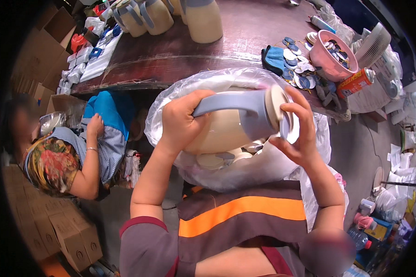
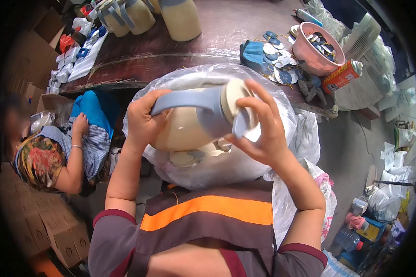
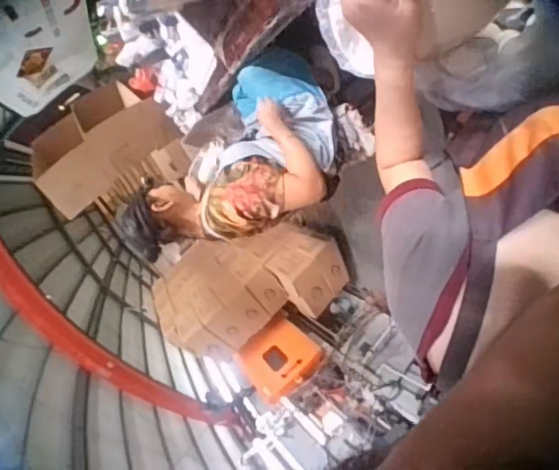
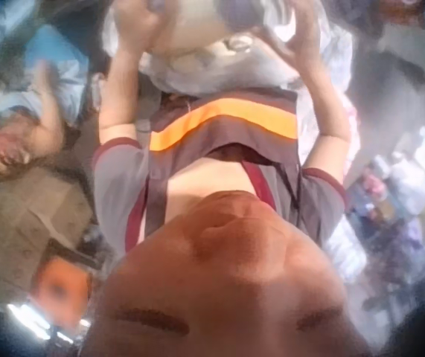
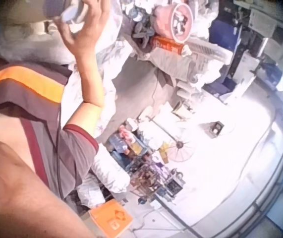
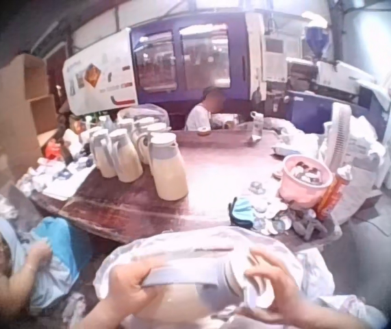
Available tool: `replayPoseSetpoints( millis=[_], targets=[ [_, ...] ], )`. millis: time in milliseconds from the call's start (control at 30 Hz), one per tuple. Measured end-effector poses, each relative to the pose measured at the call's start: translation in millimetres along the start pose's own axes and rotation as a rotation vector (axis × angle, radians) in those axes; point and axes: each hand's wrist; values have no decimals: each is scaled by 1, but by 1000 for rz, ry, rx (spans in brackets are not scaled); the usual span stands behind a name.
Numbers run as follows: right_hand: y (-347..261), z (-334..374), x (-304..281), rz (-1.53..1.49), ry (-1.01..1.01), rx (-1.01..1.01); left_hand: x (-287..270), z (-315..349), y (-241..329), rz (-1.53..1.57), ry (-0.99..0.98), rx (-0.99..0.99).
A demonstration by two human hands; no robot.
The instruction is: The person assembles beige pitchers by attaching gray handles and white lids. They repeatedly pick up pitcher bodies, handles, and lids from a plastic bag and the table, fit the parts together, and place the completed units on the table.
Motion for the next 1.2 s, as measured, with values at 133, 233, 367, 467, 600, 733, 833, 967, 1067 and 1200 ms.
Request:
replayPoseSetpoints(
  millis=[133,233,367,467,600,733,833,967,1067,1200],
  targets=[
    [-12,-15,-2,-100,-151,-192,-8,-10,-7,175,-140,25],
    [-22,-6,12,12,-51,-497,-10,-22,-17,303,-397,-132],
    [-10,-7,20,-102,-7,-497,-5,-20,-2,101,-138,-43],
    [5,-9,43,-576,206,528,-1,-4,33,-511,121,483],
    [15,-3,73,-906,207,857,1,-12,31,-589,103,545],
    [12,8,47,-27,63,104,-29,-22,4,-161,52,87],
    [6,-4,21,155,78,-337,-49,-26,-2,185,-203,-87],
    [-28,-25,10,-7,-107,-702,-52,-29,6,305,-403,-105],
    [-24,-22,15,-55,66,-430,-37,-21,35,5,40,-70],
    [5,-14,52,-517,131,540,-29,-7,65,-600,-5,504]
  ],
)
Point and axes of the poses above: each hand's wrist, its own z-axis away from the middle knuckle, its own x-axis out of the palm, y = z × x
